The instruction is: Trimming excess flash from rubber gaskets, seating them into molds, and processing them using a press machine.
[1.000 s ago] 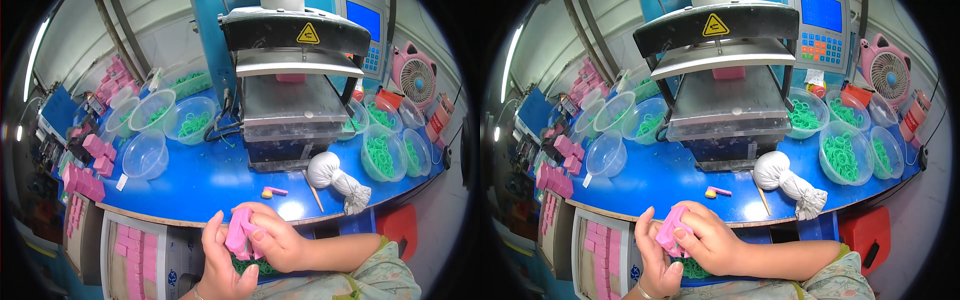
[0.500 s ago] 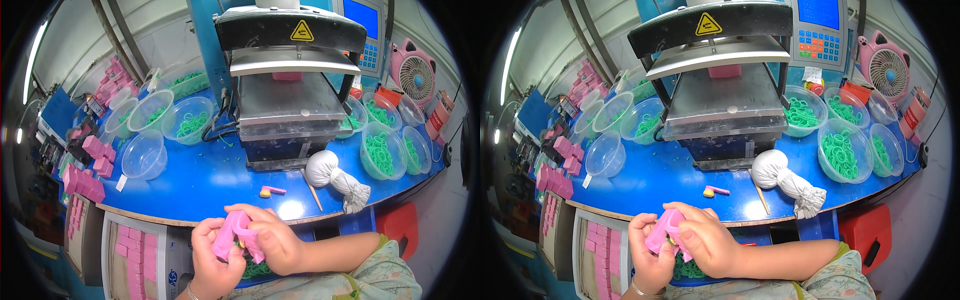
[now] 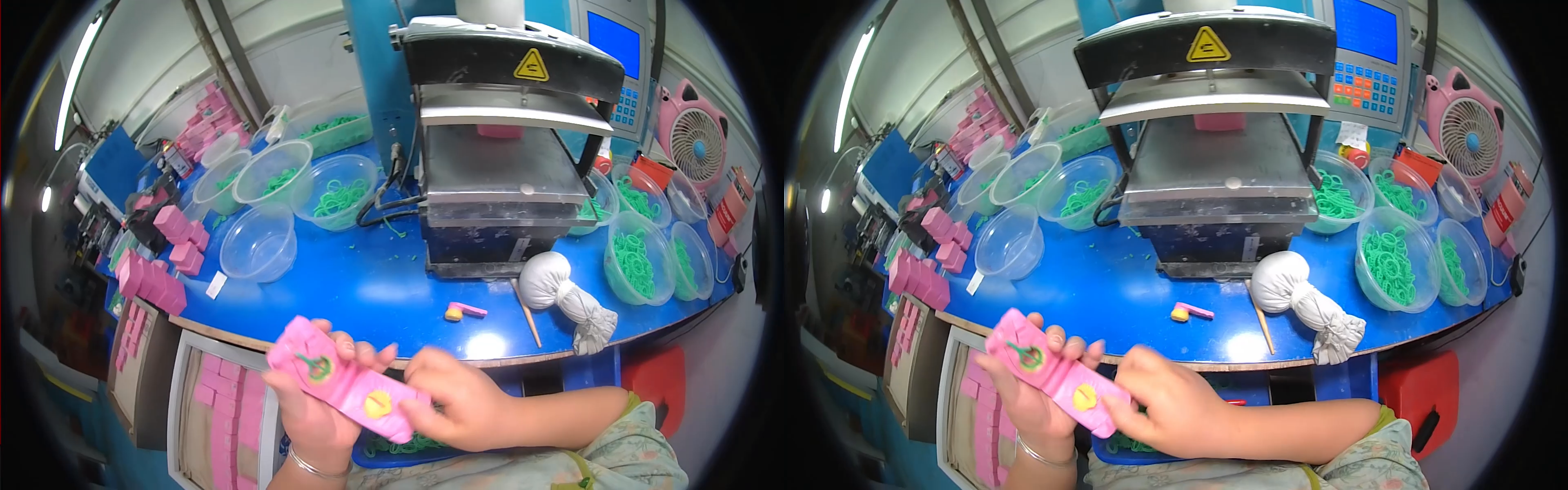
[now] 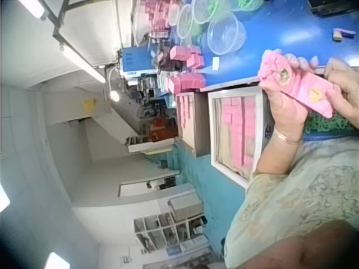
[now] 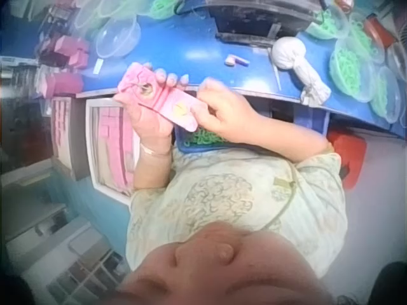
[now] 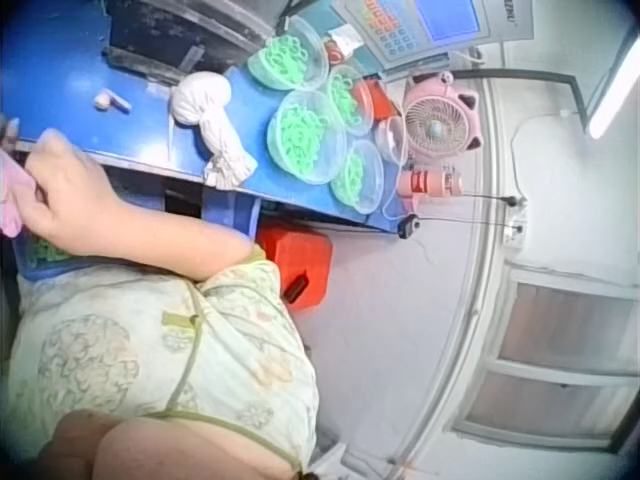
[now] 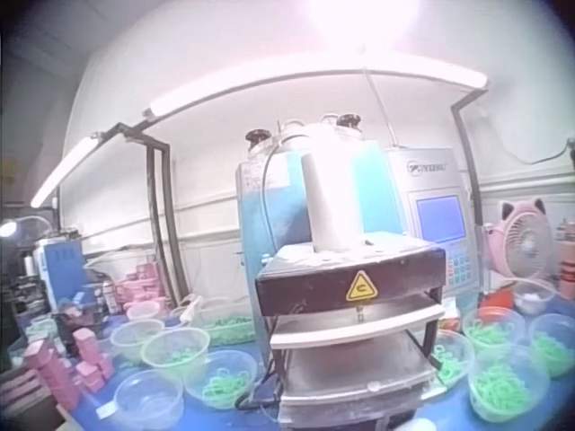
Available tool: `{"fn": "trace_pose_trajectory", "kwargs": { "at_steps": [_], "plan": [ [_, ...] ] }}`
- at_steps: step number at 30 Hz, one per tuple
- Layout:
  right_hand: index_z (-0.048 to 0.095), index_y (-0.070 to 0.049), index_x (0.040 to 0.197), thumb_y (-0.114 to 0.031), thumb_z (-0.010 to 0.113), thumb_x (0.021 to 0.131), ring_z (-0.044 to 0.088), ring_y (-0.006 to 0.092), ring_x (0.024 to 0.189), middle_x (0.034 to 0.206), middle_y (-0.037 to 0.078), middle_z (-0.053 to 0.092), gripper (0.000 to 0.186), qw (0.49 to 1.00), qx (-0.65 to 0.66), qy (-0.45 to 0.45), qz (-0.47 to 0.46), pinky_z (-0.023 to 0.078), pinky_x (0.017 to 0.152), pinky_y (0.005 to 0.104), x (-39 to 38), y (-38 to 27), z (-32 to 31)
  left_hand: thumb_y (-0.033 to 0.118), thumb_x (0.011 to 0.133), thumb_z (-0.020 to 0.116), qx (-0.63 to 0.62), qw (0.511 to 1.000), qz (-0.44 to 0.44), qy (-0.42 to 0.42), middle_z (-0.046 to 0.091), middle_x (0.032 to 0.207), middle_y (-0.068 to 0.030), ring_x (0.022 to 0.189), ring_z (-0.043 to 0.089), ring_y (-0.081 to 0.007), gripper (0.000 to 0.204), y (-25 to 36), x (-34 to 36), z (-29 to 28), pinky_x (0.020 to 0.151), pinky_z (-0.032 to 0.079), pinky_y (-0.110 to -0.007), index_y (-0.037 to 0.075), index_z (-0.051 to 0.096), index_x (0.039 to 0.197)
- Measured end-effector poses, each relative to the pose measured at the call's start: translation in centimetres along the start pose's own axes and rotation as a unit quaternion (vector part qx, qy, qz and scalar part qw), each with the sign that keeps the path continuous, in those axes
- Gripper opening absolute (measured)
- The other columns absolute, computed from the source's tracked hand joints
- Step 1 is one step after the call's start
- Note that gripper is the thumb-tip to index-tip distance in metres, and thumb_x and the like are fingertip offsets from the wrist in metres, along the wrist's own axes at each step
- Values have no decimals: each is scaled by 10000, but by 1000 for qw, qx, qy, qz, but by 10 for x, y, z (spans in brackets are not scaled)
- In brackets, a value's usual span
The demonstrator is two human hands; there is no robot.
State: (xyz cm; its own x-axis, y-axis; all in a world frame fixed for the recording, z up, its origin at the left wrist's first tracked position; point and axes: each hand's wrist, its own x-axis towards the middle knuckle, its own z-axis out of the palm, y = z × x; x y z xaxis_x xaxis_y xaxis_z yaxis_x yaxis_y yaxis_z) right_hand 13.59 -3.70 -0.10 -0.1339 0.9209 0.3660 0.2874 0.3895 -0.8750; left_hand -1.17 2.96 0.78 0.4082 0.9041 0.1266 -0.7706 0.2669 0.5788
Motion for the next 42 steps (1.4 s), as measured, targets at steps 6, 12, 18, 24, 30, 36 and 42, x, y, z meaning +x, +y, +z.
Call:
{"fn": "trace_pose_trajectory", "kwargs": {
  "at_steps": [6,12,18,24,30,36,42],
  "plan": [
    [505,-57,603,-360,569,826,526,272,514,622,84,514,382,974,-166,-155,10,431,487,381,-3,0,8,697,816,275,-69,992,-102,40,547,681,-127,476,404,-168,671,12,0,-2,464,312,-291,79,524,897],
    [536,-61,948,-194,682,760,551,259,605,738,65,531,273,994,-31,29,-99,454,544,329,9,-10,-14,506,884,237,-30,989,-140,43,533,661,-175,486,450,-219,511,0,-7,2,466,366,-320,52,466,943],
    [581,-18,1062,-25,664,741,543,175,525,743,88,578,332,980,-71,-5,-188,443,493,273,15,-2,-20,387,883,291,104,990,-90,38,535,873,-208,704,521,-248,361,-17,-14,-1,617,444,-346,71,400,1017],
    [521,-14,936,-103,583,843,572,124,608,704,52,563,143,952,265,-1,153,453,501,255,7,1,-10,379,871,276,-52,989,-132,39,552,902,-252,554,506,-248,368,-10,-12,-4,494,423,-337,76,400,1040],
    [481,-17,875,-77,543,856,525,78,608,782,57,568,88,847,434,13,305,427,539,191,5,5,-4,427,866,290,-9,992,-128,-5,574,820,-250,489,462,-218,433,-7,-10,-13,453,404,-334,59,400,1065],
    [644,-76,948,-181,730,686,485,195,765,918,50,505,294,987,-57,82,-130,394,666,316,6,-3,1,452,874,316,174,984,-27,17,569,867,-221,742,556,-249,464,-17,-19,-10,666,467,-344,27,367,1053],
    [621,-23,858,-127,684,661,573,214,736,895,95,595,232,933,-208,63,-286,442,615,316,1,-3,6,468,871,446,419,886,192,-58,580,908,-197,746,567,-220,565,-20,-20,-16,698,458,-313,-16,328,1136]
  ]
}}
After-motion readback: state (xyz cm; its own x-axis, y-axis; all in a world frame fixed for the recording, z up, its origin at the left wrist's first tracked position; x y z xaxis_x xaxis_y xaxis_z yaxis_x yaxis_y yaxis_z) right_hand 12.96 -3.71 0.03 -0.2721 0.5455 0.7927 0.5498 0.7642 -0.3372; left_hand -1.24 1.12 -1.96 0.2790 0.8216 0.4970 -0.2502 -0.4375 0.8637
